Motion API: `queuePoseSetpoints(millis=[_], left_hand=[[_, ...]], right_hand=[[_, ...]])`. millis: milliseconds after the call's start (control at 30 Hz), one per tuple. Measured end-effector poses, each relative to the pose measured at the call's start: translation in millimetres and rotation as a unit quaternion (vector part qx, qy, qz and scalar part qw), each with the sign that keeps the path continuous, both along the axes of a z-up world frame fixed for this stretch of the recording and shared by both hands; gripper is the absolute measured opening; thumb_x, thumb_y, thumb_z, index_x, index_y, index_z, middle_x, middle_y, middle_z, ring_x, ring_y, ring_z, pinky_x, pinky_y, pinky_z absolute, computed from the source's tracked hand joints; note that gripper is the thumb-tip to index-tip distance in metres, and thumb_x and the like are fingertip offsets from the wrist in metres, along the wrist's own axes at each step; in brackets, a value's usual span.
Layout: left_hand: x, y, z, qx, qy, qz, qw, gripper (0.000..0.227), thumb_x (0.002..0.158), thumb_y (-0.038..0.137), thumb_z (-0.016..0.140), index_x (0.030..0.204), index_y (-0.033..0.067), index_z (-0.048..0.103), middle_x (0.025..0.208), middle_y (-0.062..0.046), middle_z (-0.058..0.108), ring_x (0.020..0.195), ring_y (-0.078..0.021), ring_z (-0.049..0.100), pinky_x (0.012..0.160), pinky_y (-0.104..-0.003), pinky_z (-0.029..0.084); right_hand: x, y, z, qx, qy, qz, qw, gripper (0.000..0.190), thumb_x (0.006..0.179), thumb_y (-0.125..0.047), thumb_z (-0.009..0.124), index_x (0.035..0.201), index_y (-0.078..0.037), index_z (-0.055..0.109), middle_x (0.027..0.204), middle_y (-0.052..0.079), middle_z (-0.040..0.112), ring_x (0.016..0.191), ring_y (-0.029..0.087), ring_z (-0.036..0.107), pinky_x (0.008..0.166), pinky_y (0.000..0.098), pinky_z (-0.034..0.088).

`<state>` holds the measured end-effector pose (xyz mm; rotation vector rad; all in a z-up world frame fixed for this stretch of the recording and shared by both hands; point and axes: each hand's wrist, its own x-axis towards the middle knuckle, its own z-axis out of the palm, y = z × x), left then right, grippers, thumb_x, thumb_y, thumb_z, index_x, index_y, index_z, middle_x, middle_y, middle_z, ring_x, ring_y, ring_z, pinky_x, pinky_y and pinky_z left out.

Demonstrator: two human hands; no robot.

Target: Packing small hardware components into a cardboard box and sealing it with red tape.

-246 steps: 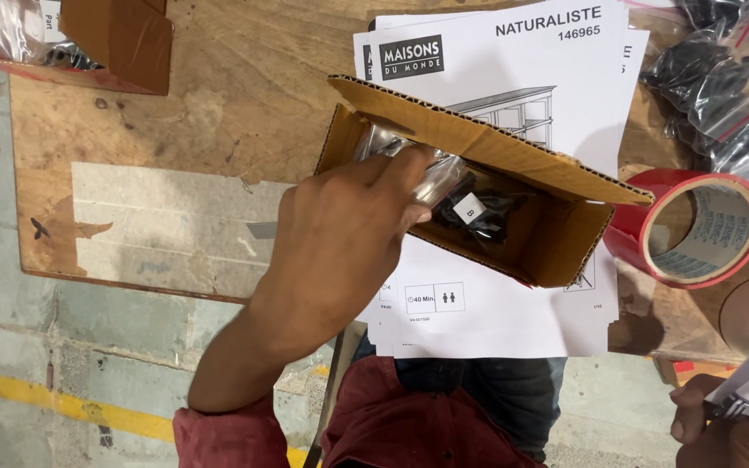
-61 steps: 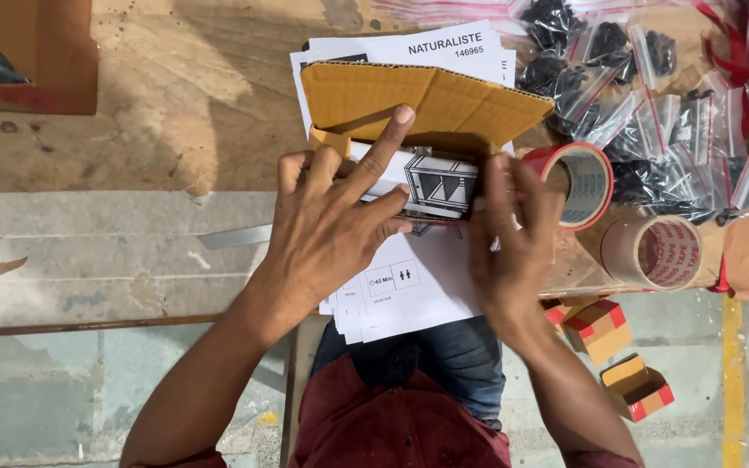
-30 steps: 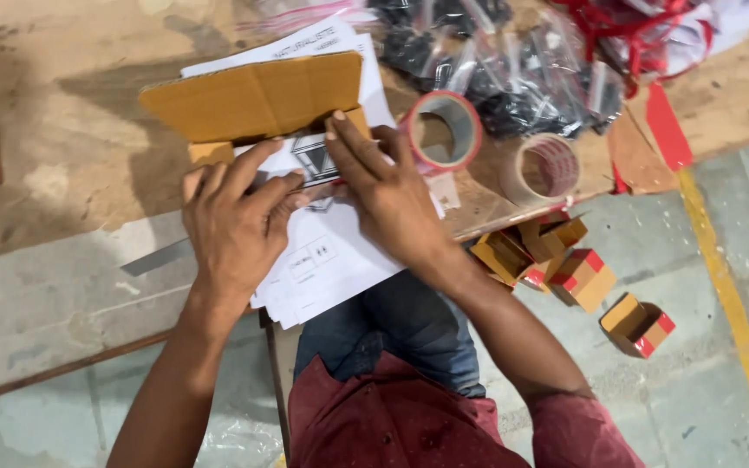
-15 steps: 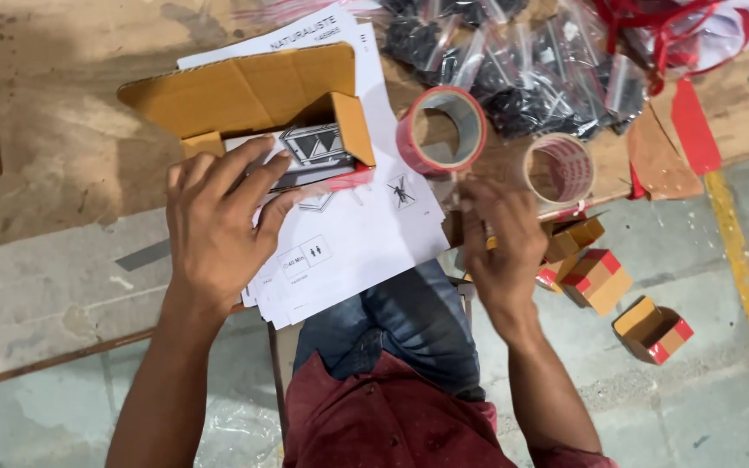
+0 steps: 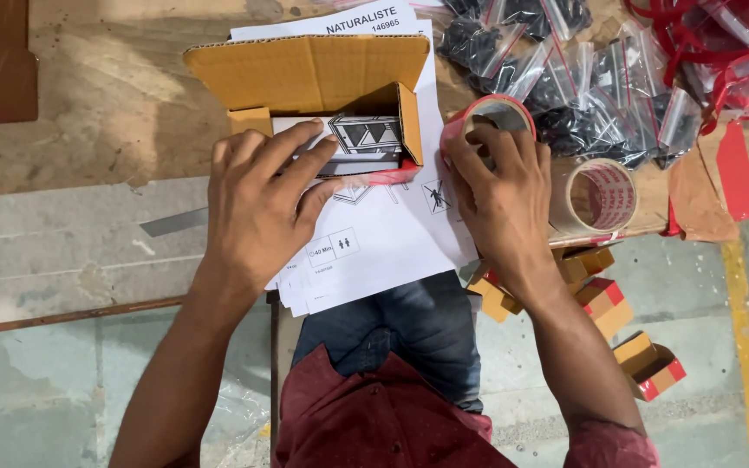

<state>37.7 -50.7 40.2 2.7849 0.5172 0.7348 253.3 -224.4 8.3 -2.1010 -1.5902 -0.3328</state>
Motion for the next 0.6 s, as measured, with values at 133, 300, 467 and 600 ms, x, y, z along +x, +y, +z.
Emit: queuePoseSetpoints(millis=[133,300,467,600], left_hand=[[0,0,-1,-0.003,0.000,-0.003,1.000,0.038,0.093,0.027,0.083,0.125,0.0072,0.076,0.136,-0.005,0.068,0.101,-0.0237,0.058,0.096,-0.043,0.043],[-1,-1,1,0.012,0.002,-0.002,1.000,0.039,0.094,0.028,0.083,0.127,0.0075,0.076,0.136,-0.004,0.067,0.102,-0.0241,0.057,0.098,-0.043,0.042],[1,-10,13,0.041,-0.015,-0.008,0.999,0.043,0.095,0.029,0.084,0.129,0.0053,0.075,0.136,-0.005,0.066,0.105,-0.0253,0.056,0.096,-0.041,0.044],[12,-61,0,0.068,-0.100,-0.052,0.991,0.037,0.094,0.029,0.089,0.120,0.0057,0.075,0.131,-0.004,0.069,0.098,-0.0226,0.053,0.082,-0.036,0.046]], right_hand=[[-1,-3,2,-0.009,0.006,-0.010,1.000,0.031,0.089,-0.005,0.080,0.119,-0.009,0.073,0.121,0.007,0.064,0.108,0.029,0.058,0.089,0.0454,0.044],[5,-20,10,0.029,0.028,-0.034,0.999,0.026,0.089,0.004,0.076,0.112,-0.005,0.070,0.118,0.008,0.066,0.106,0.029,0.061,0.087,0.0432,0.049],[0,-61,20,0.114,0.266,-0.092,0.953,0.018,0.099,0.017,0.060,0.105,0.000,0.059,0.095,0.009,0.065,0.079,0.024,0.063,0.072,0.0309,0.051],[-24,-96,13,0.091,0.255,-0.134,0.953,0.021,0.094,0.020,0.054,0.104,0.002,0.051,0.089,0.011,0.061,0.073,0.025,0.060,0.068,0.0308,0.050]])
